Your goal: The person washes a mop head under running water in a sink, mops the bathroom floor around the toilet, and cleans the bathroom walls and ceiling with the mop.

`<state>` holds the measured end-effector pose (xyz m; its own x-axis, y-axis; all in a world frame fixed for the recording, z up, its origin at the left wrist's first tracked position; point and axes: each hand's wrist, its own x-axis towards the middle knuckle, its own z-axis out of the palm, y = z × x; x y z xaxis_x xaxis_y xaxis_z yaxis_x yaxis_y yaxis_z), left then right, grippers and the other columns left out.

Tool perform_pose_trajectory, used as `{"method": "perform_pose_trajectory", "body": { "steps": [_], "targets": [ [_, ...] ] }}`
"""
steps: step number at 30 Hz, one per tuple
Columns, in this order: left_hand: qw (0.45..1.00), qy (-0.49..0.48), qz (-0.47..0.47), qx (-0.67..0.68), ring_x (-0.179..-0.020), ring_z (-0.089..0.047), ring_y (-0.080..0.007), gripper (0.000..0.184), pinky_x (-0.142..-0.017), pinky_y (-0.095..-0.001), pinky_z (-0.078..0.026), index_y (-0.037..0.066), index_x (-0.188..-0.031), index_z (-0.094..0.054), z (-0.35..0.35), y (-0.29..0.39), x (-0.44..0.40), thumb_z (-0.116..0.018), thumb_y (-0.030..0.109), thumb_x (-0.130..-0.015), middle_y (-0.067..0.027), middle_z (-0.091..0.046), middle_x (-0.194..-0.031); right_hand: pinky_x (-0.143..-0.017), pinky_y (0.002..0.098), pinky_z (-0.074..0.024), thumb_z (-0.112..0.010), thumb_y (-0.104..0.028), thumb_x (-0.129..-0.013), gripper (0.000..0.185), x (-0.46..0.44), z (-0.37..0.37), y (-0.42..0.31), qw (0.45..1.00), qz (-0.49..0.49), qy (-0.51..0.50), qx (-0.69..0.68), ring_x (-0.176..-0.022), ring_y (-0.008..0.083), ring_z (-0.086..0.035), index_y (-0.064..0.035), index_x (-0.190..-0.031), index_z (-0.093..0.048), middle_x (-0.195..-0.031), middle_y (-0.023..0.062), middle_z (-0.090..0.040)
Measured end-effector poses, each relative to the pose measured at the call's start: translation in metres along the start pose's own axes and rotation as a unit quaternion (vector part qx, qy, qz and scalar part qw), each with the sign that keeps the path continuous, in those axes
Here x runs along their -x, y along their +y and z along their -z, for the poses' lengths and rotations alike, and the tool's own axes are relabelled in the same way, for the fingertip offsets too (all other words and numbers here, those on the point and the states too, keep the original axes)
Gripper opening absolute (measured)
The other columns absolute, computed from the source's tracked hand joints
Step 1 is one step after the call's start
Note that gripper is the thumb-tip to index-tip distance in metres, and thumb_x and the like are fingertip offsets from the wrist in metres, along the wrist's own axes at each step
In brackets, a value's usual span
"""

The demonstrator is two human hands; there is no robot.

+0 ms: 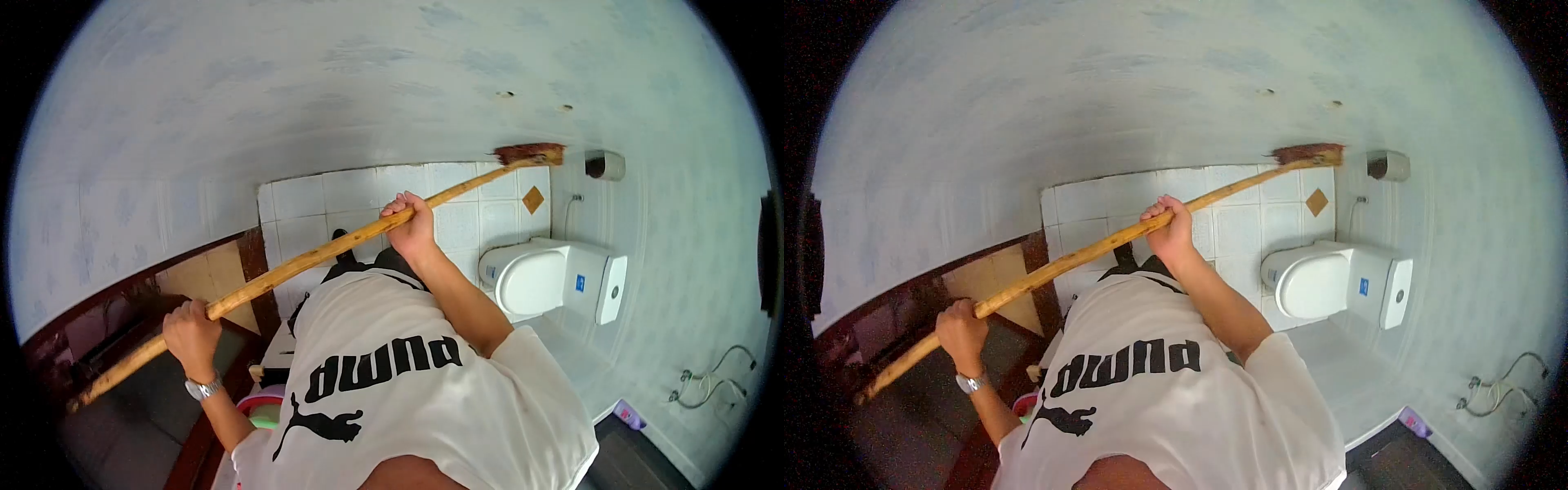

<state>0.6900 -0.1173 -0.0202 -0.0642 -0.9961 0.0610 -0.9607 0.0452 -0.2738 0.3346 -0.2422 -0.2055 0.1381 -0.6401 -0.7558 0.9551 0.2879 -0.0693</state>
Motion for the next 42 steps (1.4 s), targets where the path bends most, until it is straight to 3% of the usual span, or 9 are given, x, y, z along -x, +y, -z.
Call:
{"method": "perform_pose_trajectory", "body": {
  "steps": [8, 16, 20, 23, 26, 28, 38, 40, 42],
  "targets": [
    [0.993, -0.066, -0.058, -0.073, -0.06, -0.056, -0.0255, 0.008, -0.057, -0.0365, -0.042, 0.008, -0.071, -0.052, 0.069, 0.089, -0.059, -0.06, 0.008, -0.071, -0.0079, -0.052, -0.063, -0.064, 0.0316, -0.0405, -0.054, -0.018, -0.083, 0.015, -0.089, 0.042, -0.025, 0.996, -0.018, 0.087, -0.022, -0.06, 0.0181, -0.044, -0.0069, -0.082, -0.043, -0.064, 0.0018, -0.043],
    [0.977, -0.085, -0.102, -0.166, -0.061, -0.056, -0.0202, 0.009, -0.058, -0.0332, -0.043, 0.011, -0.071, -0.049, 0.12, 0.11, -0.075, -0.057, 0.011, -0.075, -0.0036, -0.05, -0.065, -0.067, 0.0393, -0.0444, -0.057, -0.02, -0.083, 0.018, -0.133, 0.056, 0.029, 0.981, -0.07, 0.144, 0.108, -0.068, 0.0246, -0.048, -0.0082, -0.084, -0.043, -0.073, 0.0088, -0.045],
    [0.969, -0.091, -0.102, -0.208, -0.062, -0.054, -0.0181, 0.01, -0.059, -0.0315, -0.042, 0.012, -0.072, -0.048, 0.145, 0.118, -0.076, -0.057, 0.011, -0.075, -0.0029, -0.047, -0.066, -0.068, 0.039, -0.0463, -0.059, -0.019, -0.083, 0.017, -0.117, 0.04, 0.056, 0.968, -0.123, 0.143, 0.164, -0.07, 0.0232, -0.051, -0.0093, -0.084, -0.046, -0.073, 0.0071, -0.045],
    [0.952, -0.083, -0.106, -0.275, -0.061, -0.05, -0.016, 0.013, -0.058, -0.0299, -0.04, 0.014, -0.07, -0.046, 0.155, 0.129, -0.076, -0.058, 0.01, -0.074, -0.0009, -0.044, -0.064, -0.068, 0.0383, -0.0477, -0.065, -0.015, -0.079, 0.014, -0.109, 0.035, 0.057, 0.955, -0.143, 0.05, 0.254, -0.07, 0.0204, -0.053, -0.0104, -0.082, -0.052, -0.074, 0.0041, -0.049],
    [0.935, -0.072, -0.148, -0.313, -0.061, -0.05, -0.015, 0.014, -0.058, -0.029, -0.039, 0.015, -0.07, -0.046, 0.151, 0.149, -0.083, -0.059, 0.01, -0.073, 0.0, -0.044, -0.064, -0.055, 0.0363, -0.0466, -0.064, -0.014, -0.08, 0.013, -0.117, 0.044, 0.051, 0.955, -0.118, 0.063, 0.265, -0.062, 0.0207, -0.053, -0.0085, -0.079, -0.052, -0.07, 0.0056, -0.05],
    [0.932, -0.048, -0.166, -0.319, -0.062, -0.051, -0.0144, 0.013, -0.058, -0.0286, -0.039, 0.015, -0.071, -0.047, 0.148, 0.164, -0.092, -0.059, 0.01, -0.073, 0.0005, -0.045, -0.065, -0.06, 0.0369, -0.0477, -0.065, -0.014, -0.078, 0.013, -0.147, 0.077, 0.039, 0.964, -0.104, 0.055, 0.238, -0.064, 0.0213, -0.054, -0.009, -0.079, -0.053, -0.072, 0.0056, -0.052],
    [0.963, -0.08, -0.243, -0.085, -0.065, -0.059, -0.0161, 0.01, -0.059, -0.0301, -0.044, 0.013, -0.077, -0.051, 0.088, 0.271, -0.128, -0.06, 0.011, -0.078, -0.0006, -0.053, -0.069, -0.05, 0.0378, -0.0495, -0.064, -0.003, -0.076, 0.01, -0.13, 0.101, -0.214, 0.93, 0.176, 0.205, 0.249, -0.058, 0.024, -0.054, -0.0007, -0.077, -0.055, -0.068, 0.0106, -0.052],
    [0.963, -0.084, -0.251, -0.043, -0.065, -0.06, -0.0172, 0.01, -0.058, -0.031, -0.045, 0.012, -0.079, -0.051, 0.084, 0.291, -0.134, -0.061, 0.01, -0.077, -0.0018, -0.054, -0.07, -0.041, 0.0345, -0.0408, -0.065, -0.005, -0.075, 0.012, -0.125, 0.104, -0.255, 0.915, 0.251, 0.226, 0.221, -0.049, 0.023, -0.05, -0.0005, -0.072, -0.054, -0.065, 0.0107, -0.051],
    [0.96, -0.09, -0.265, 0.002, -0.065, -0.061, -0.0182, 0.011, -0.058, -0.0318, -0.046, 0.011, -0.08, -0.052, 0.079, 0.303, -0.136, -0.062, 0.009, -0.076, -0.003, -0.055, -0.071, -0.046, 0.0358, -0.0456, -0.062, -0.003, -0.078, 0.01, -0.11, 0.104, -0.286, 0.906, 0.266, 0.236, 0.231, -0.052, 0.0234, -0.051, 0.0012, -0.077, -0.053, -0.066, 0.0107, -0.051]
  ]
}}
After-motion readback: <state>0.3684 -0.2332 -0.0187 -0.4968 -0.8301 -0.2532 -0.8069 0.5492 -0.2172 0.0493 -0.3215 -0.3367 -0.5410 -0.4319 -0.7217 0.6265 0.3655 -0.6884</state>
